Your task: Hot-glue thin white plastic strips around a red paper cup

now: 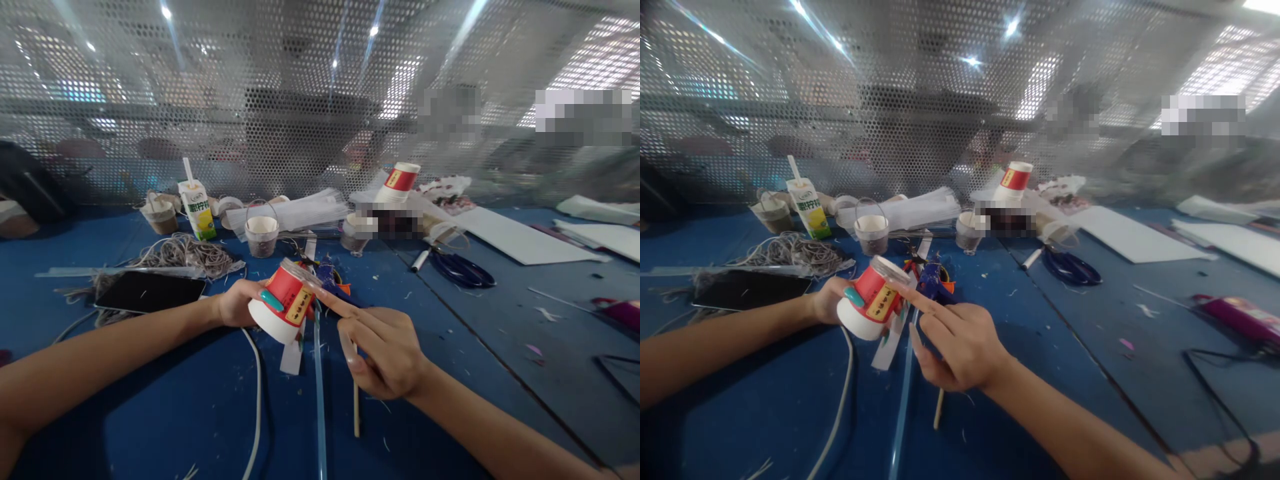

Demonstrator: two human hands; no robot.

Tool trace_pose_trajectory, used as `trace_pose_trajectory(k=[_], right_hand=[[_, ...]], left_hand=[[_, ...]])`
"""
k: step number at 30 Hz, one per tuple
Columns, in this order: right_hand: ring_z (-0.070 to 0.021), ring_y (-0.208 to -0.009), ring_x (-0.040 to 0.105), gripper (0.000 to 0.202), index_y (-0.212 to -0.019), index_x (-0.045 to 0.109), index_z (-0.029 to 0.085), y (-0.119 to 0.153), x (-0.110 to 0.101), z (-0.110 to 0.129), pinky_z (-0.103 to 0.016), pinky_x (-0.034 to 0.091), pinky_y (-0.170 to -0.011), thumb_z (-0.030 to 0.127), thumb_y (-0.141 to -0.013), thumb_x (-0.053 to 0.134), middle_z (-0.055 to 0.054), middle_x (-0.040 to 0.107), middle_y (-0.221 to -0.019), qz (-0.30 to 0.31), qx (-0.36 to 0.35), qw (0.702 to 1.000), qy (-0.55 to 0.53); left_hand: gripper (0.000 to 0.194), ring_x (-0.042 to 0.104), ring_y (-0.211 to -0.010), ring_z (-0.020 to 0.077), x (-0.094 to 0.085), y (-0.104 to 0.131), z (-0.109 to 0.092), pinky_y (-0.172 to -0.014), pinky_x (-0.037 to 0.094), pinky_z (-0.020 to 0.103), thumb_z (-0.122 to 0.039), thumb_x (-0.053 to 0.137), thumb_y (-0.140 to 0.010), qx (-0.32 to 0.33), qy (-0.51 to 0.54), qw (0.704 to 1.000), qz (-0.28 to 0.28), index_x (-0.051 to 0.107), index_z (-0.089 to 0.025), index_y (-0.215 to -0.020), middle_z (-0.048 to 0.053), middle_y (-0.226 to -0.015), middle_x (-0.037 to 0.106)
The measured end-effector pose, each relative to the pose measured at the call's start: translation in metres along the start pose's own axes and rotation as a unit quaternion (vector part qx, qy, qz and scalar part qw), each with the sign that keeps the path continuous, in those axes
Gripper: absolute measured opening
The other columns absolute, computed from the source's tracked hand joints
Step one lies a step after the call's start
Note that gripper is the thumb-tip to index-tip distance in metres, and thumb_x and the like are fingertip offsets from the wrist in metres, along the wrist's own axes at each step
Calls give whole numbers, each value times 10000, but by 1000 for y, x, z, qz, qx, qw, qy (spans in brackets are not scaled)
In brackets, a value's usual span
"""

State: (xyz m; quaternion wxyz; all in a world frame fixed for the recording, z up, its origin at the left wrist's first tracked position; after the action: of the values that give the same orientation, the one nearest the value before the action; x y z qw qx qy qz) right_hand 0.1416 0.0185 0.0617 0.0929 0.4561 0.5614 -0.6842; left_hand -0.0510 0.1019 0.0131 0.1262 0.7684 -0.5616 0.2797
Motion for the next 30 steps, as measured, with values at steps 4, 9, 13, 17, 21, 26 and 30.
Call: trace_pose_trajectory(k=[4, 9, 13, 17, 21, 26, 30], right_hand=[[-131, -431, 492, 154, -682, 412, 235, 1, -1, -2, -297, 342, -430, 193, -824, 370, -120, 730, -1045, -2, -19, 999, 32], [-141, -443, 508, 208, -633, 426, 236, -2, -3, -2, -306, 349, -411, 189, -829, 373, -112, 745, -985, -15, -55, 996, 66], [-134, -429, 486, 255, -601, 442, 227, -3, -4, -1, -308, 353, -399, 194, -844, 372, -127, 743, -995, -17, -68, 993, 96], [-131, -418, 484, 285, -584, 471, 220, -4, -4, 0, -307, 356, -389, 195, -853, 381, -115, 753, -954, -20, -75, 990, 115], [-128, -386, 480, 314, -548, 452, 222, -6, -5, 1, -302, 350, -360, 188, -855, 393, -113, 762, -866, -25, -78, 989, 126], [-163, -478, 594, 279, -549, 416, 230, -1, -12, 3, -303, 454, -408, 127, -808, 420, -120, 754, -763, -68, -108, 986, 111], [-192, -594, 658, 166, -670, 495, 199, 2, -20, 8, -310, 542, -501, 54, -732, 442, -111, 712, -666, -101, -125, 981, 109]], left_hand=[[448, 663, -799, 234, 2, -1, -1, -714, 496, 335, -307, 602, -631, -9, 13, 1000, 16, 643, -95, -1024, 106, -917, 713], [475, 657, -804, 224, -3, 2, 1, -702, 495, 320, -336, 581, -629, -29, 32, 999, 7, 645, -94, -1033, 110, -939, 708], [468, 644, -798, 213, -6, 4, 1, -666, 496, 302, -350, 572, -638, -39, 48, 998, 14, 652, -85, -1015, 121, -930, 705], [484, 640, -790, 209, -5, 3, 0, -643, 500, 292, -365, 584, -634, -29, 59, 998, 12, 644, -86, -1024, 116, -909, 702], [499, 648, -761, 207, -3, 2, -1, -635, 508, 297, -373, 592, -636, -9, 58, 998, 2, 635, -91, -1046, 114, -892, 705], [528, 654, -746, 213, -4, 1, -1, -618, 513, 297, -362, 590, -628, -13, 70, 997, 3, 618, -71, -1068, 128, -909, 709], [541, 668, -750, 228, -3, 1, -1, -626, 513, 301, -362, 599, -635, -8, 87, 996, -3, 608, -54, -1080, 146, -933, 714]])
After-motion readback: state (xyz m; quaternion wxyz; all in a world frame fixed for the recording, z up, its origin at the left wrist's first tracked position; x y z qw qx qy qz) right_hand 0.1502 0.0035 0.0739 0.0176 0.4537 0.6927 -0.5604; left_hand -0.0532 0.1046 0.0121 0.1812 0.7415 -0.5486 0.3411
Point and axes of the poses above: each hand's wrist, its own y-axis away from the middle knuckle, its own x-axis out of the palm, z = x × y, the point moved 2 cm from there along -y, towards the middle knuckle
